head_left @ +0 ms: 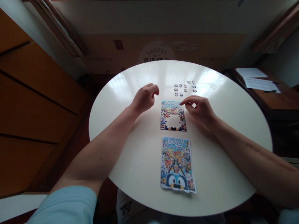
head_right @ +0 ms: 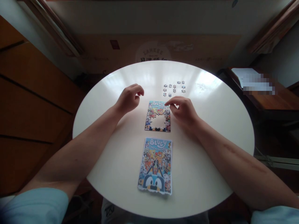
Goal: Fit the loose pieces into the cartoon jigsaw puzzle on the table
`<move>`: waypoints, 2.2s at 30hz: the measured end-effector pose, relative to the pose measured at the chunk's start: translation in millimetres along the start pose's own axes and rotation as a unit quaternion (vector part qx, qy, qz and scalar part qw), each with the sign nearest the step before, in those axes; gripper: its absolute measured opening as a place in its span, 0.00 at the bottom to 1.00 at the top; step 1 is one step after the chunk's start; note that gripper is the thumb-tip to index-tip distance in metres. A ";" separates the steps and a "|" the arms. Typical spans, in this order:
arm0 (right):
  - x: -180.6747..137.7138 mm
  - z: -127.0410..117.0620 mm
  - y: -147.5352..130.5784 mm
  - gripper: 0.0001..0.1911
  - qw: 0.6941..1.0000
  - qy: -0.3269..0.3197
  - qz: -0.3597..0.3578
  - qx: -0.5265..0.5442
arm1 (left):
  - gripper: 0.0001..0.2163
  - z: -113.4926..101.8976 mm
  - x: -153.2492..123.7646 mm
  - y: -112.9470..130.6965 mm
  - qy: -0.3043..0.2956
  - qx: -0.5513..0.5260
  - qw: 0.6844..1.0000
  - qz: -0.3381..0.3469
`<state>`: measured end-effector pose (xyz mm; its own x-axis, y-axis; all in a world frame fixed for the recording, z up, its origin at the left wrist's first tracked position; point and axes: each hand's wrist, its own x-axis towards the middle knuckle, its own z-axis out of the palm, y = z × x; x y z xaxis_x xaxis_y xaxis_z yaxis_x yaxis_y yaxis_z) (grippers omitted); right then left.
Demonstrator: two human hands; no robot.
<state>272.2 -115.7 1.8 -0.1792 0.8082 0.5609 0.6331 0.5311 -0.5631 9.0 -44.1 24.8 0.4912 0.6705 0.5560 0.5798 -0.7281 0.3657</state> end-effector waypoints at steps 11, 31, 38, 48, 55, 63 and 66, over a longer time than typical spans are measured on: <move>-2.8 9.8 -8.5 0.18 0.996 -0.065 -0.012 0.056 | 0.10 -10.2 -2.4 3.8 0.072 -0.052 0.995 -0.044; 4.2 -9.2 -43.2 0.17 0.977 -0.141 -0.045 -0.153 | 0.08 -6.4 -6.7 -21.0 0.032 -0.039 0.998 -0.045; 38.0 -26.3 -5.4 0.17 0.930 -0.247 0.158 -0.222 | 0.08 -6.2 -5.9 -20.0 0.007 -0.042 0.998 -0.053; 77.7 7.2 19.6 0.22 0.912 -0.213 0.200 -0.286 | 0.10 -2.9 -6.6 -24.8 0.019 -0.025 0.999 -0.043; 79.6 12.5 19.5 0.13 0.904 -0.201 0.230 -0.300 | 0.11 -1.3 -6.7 -25.9 0.034 -0.012 0.999 -0.035; 91.0 1.7 30.3 0.12 0.893 -0.225 0.344 -0.186 | 0.12 -1.4 -5.7 -24.8 0.038 -0.003 0.999 -0.028; 89.1 0.1 32.5 0.13 0.893 -0.219 0.365 -0.146 | 0.12 -1.8 -5.6 -23.9 0.039 0.002 0.999 -0.029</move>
<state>276.8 -26.4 33.5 0.1249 0.9679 -0.2180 0.8596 -0.2153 -0.4634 -8.8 -30.7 14.3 0.4039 0.6988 0.5903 0.6087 -0.6870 0.3969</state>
